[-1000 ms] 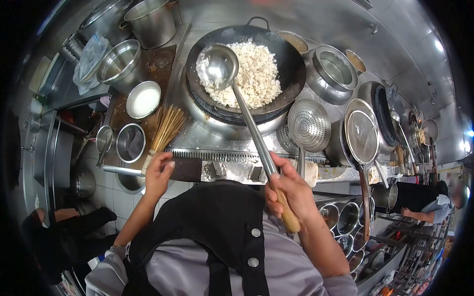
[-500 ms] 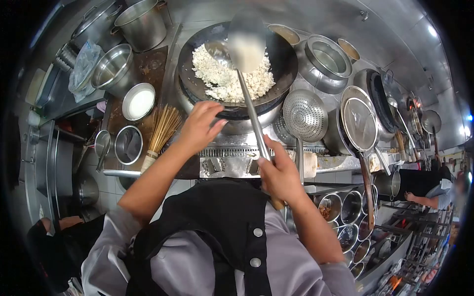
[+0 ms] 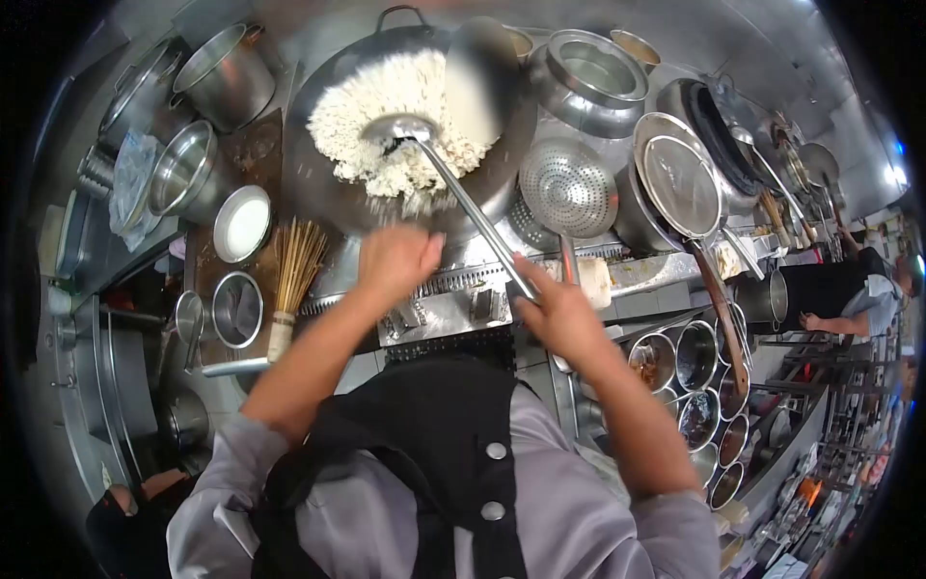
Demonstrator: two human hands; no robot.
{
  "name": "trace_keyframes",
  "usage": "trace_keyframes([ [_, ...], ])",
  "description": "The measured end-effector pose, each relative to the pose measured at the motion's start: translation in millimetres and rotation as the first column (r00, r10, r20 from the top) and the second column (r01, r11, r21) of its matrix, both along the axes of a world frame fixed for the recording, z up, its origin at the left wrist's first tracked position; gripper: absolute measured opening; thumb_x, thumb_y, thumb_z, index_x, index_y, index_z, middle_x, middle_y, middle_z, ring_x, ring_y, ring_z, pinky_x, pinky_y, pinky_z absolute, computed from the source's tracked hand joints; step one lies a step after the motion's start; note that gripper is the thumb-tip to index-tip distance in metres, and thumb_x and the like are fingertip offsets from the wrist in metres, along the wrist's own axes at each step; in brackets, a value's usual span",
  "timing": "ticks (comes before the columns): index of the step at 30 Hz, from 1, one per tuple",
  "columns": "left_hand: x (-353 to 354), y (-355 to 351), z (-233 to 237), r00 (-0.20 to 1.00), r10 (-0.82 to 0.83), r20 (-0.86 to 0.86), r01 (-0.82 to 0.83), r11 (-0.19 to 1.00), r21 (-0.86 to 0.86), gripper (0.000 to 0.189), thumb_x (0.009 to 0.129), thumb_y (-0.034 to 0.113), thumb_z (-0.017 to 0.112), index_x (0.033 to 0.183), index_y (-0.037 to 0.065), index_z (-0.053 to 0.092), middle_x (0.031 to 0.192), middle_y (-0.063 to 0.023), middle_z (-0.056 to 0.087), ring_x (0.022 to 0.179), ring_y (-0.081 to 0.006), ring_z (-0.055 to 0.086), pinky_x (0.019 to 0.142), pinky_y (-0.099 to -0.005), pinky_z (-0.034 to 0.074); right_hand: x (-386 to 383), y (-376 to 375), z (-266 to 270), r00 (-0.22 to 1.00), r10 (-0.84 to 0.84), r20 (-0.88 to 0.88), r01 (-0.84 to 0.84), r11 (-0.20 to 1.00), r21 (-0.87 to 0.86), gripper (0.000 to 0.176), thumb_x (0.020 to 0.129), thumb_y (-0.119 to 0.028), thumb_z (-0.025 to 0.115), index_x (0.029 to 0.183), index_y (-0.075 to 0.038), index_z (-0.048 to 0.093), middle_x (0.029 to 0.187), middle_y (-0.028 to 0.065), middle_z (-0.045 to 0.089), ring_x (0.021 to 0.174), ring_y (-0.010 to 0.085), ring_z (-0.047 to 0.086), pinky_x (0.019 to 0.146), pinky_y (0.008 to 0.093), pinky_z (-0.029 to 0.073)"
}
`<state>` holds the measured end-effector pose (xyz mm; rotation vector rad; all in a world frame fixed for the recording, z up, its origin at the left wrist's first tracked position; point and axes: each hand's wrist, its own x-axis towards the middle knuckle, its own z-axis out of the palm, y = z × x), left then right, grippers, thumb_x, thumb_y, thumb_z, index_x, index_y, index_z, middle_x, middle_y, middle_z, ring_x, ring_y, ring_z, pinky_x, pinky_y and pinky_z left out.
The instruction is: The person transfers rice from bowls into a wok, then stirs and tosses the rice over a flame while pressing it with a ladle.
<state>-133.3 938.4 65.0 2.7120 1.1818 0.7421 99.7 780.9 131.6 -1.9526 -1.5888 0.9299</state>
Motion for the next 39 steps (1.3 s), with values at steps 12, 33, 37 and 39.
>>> trace_keyframes([
  [12, -15.2, 17.0, 6.9, 0.998, -0.003, 0.059, 0.001, 0.999, 0.038, 0.044, 0.092, 0.039, 0.062, 0.061, 0.009, 0.066, 0.066, -0.0135, 0.066, 0.063, -0.0352, 0.065, 0.057, -0.0497, 0.051, -23.3, -13.0, 50.5, 0.577, -0.382, -0.722, 0.181, 0.922, -0.343, 0.05, 0.103, -0.013, 0.057, 0.151, -0.013, 0.043, 0.072, 0.0029, 0.057, 0.048, 0.0116, 0.05, 0.043, 0.0275, 0.042],
  [33, -43.8, -7.1, 77.5, 0.997, -0.082, -0.014, 0.081, 0.992, -0.101, 0.046, 0.088, 0.041, 0.065, 0.056, 0.008, 0.062, 0.061, -0.0133, 0.061, 0.058, -0.0364, 0.061, 0.055, -0.0497, 0.049, -17.2, -56.6, 116.4, 0.504, -0.233, -0.832, 0.105, 0.972, -0.209, 0.049, 0.103, -0.014, 0.052, 0.151, -0.016, 0.043, 0.069, 0.0058, 0.056, 0.044, 0.0132, 0.049, 0.04, 0.0273, 0.04],
  [37, -19.5, 7.4, 16.6, 0.997, -0.028, 0.069, 0.03, 0.999, -0.029, 0.045, 0.091, 0.039, 0.062, 0.06, 0.006, 0.064, 0.065, -0.0158, 0.065, 0.062, -0.0404, 0.063, 0.059, -0.0514, 0.051, -17.8, -2.5, 44.1, 0.483, -0.401, -0.779, 0.128, 0.912, -0.39, 0.049, 0.102, -0.012, 0.05, 0.15, -0.017, 0.043, 0.07, 0.0085, 0.055, 0.042, 0.0141, 0.049, 0.039, 0.0258, 0.04],
  [39, -27.7, -33.8, -2.5, 0.999, 0.012, -0.051, -0.015, 0.999, -0.045, 0.044, 0.09, 0.039, 0.062, 0.059, 0.008, 0.065, 0.065, -0.0152, 0.064, 0.062, -0.0389, 0.063, 0.06, -0.0519, 0.051, -21.4, 0.9, 65.5, 0.529, -0.319, -0.786, 0.145, 0.947, -0.287, 0.051, 0.102, -0.011, 0.05, 0.152, -0.016, 0.041, 0.069, 0.0079, 0.055, 0.042, 0.0141, 0.049, 0.039, 0.0262, 0.041],
])
